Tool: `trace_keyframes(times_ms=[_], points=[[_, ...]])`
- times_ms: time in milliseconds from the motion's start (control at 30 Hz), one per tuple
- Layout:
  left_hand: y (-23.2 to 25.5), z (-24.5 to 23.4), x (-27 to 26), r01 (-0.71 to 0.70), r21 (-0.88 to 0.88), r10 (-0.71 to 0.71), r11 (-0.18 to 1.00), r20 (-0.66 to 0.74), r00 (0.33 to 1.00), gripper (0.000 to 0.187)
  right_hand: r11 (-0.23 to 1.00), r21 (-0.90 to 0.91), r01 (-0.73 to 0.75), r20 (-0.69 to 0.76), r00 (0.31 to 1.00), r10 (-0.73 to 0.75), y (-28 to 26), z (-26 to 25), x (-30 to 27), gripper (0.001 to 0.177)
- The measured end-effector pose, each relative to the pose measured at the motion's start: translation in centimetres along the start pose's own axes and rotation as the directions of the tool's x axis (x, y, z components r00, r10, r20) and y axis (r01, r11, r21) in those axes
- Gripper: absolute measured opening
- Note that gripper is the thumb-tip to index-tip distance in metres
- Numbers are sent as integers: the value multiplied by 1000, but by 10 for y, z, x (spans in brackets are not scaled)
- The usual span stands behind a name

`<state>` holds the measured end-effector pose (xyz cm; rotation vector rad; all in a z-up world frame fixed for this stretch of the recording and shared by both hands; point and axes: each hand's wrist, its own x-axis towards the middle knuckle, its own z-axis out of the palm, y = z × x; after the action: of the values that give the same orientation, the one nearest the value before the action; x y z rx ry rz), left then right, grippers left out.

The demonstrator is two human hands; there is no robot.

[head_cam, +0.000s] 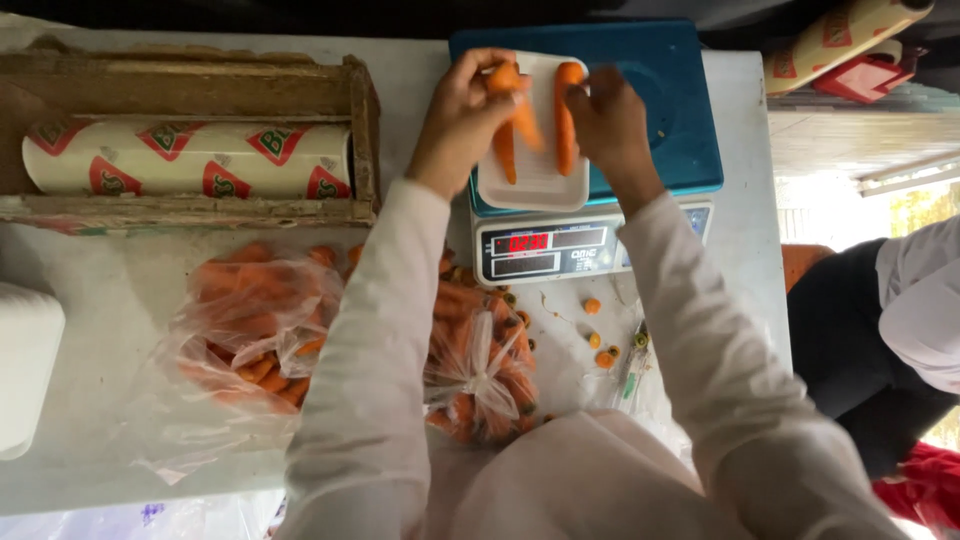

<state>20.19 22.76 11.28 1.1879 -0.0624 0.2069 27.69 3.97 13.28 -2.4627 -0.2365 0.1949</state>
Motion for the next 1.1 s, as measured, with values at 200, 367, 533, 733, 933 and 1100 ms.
trace_keyframes(times_ms=[200,367,533,733,933,1100], points=[[-26,43,-53,-268,9,267,963,-128,955,30,169,900,-401,417,906,-70,-12,3,-66,19],[0,34,-65,-242,388,257,890,14,966,29,593,766,-247,251,965,77,0,10,-50,10],[6,-17,-60,-279,419,399,864,-232,887,12,986,-145,-84,304,944,126,-7,25,-35,22],[58,-53,-108,-167,493,374,854,-359,855,11,968,-251,25,165,986,17,7,59,-24,58],[17,-84,-176,105,824,197,556,-253,947,21,944,-285,167,83,985,-149,13,55,-32,66],[-59,-75,-202,390,921,-84,3,-388,918,56,764,-101,638,-178,744,-644,-28,43,-66,14]])
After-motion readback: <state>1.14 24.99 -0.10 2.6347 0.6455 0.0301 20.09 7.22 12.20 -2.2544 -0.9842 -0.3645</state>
